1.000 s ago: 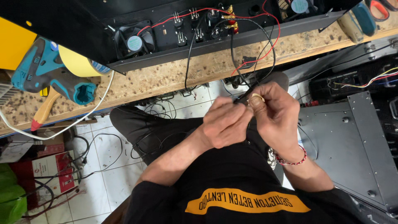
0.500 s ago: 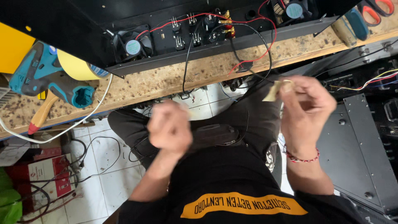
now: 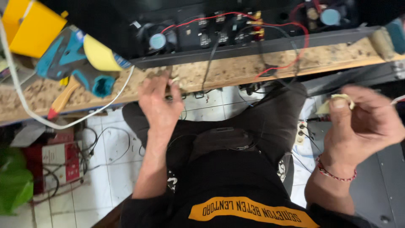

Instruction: The person connects red and black wires to a circuit board inside an open electronic device. They then tear a piece of yellow tape and wrap it around the connected wires to secure the joint.

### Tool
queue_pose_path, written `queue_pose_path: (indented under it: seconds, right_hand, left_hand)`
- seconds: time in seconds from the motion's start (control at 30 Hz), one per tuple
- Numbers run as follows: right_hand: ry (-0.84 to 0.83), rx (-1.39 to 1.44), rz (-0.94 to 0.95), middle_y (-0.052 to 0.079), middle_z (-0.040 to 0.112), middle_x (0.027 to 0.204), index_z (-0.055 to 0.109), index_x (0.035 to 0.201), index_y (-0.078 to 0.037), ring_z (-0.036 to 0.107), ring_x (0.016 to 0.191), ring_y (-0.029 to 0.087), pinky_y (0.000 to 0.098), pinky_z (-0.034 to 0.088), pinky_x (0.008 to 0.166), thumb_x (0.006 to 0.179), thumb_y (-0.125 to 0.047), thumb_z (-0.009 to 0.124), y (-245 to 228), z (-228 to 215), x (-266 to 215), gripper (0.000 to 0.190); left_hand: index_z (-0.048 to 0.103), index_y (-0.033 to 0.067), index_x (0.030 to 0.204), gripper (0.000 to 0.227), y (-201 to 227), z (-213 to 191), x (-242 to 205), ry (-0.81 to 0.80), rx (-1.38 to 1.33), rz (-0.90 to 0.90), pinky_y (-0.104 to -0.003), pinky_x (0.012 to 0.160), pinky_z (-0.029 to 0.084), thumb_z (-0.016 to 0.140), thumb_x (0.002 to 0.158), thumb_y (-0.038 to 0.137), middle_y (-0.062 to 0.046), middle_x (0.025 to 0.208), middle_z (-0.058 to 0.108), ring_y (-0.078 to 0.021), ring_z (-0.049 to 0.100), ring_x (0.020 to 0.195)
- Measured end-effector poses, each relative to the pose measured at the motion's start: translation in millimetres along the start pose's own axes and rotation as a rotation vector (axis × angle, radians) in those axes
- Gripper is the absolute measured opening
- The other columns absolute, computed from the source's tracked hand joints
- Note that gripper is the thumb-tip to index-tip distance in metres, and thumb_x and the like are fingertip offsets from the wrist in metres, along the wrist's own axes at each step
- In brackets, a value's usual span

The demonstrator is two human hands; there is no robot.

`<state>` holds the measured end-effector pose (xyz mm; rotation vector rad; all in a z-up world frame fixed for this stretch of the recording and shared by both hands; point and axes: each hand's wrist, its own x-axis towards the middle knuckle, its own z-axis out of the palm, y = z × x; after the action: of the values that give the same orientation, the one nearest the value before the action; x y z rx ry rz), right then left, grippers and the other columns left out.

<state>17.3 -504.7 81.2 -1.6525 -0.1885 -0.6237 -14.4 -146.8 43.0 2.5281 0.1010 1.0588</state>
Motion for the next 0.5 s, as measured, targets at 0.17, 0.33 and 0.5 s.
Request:
queue_pose_path:
  seconds: [0.17, 0.33, 0.5]
  right_hand:
    - [-0.234, -0.066, -0.243, 0.028, 0.061, 0.116, 0.065, 0.113, 0.008, 0.058, 0.117, 0.035, 0.0406, 0.052, 0.097, 0.108, 0.002, 0.073, -14.5, -2.3, 22.5, 0.011]
    - [-0.25, -0.054, -0.223, 0.03, 0.06, 0.119, 0.062, 0.11, 0.011, 0.062, 0.105, 0.033, 0.039, 0.057, 0.094, 0.108, 0.0, 0.069, -18.4, -0.6, 35.1, 0.013]
    - [-0.205, -0.08, -0.231, 0.03, 0.062, 0.1, 0.061, 0.121, 0.022, 0.065, 0.083, 0.034, 0.039, 0.057, 0.077, 0.112, 0.01, 0.068, -3.6, -3.8, 48.1, 0.017]
  left_hand:
    - [0.08, 0.0022, 0.099, 0.015, 8.5, -5.5, 11.5, -0.121, 0.03, 0.02, -0.042, 0.075, 0.044, 0.072, 0.089, -0.005, -0.008, 0.101, 0.059, -0.03, 0.052, 0.086]
    - [0.076, 0.0021, 0.11, 0.025, 0.3, -0.1, 3.7, -0.083, 0.057, -0.091, -0.043, 0.077, 0.05, 0.083, 0.086, 0.005, -0.012, 0.104, 0.056, -0.0293, 0.055, 0.088]
    - [0.073, -0.0113, 0.115, 0.022, -3.4, -1.2, 3.9, -0.03, -0.071, -0.045, -0.044, 0.08, 0.051, 0.059, 0.098, -0.006, -0.02, 0.099, 0.065, -0.0349, 0.06, 0.094]
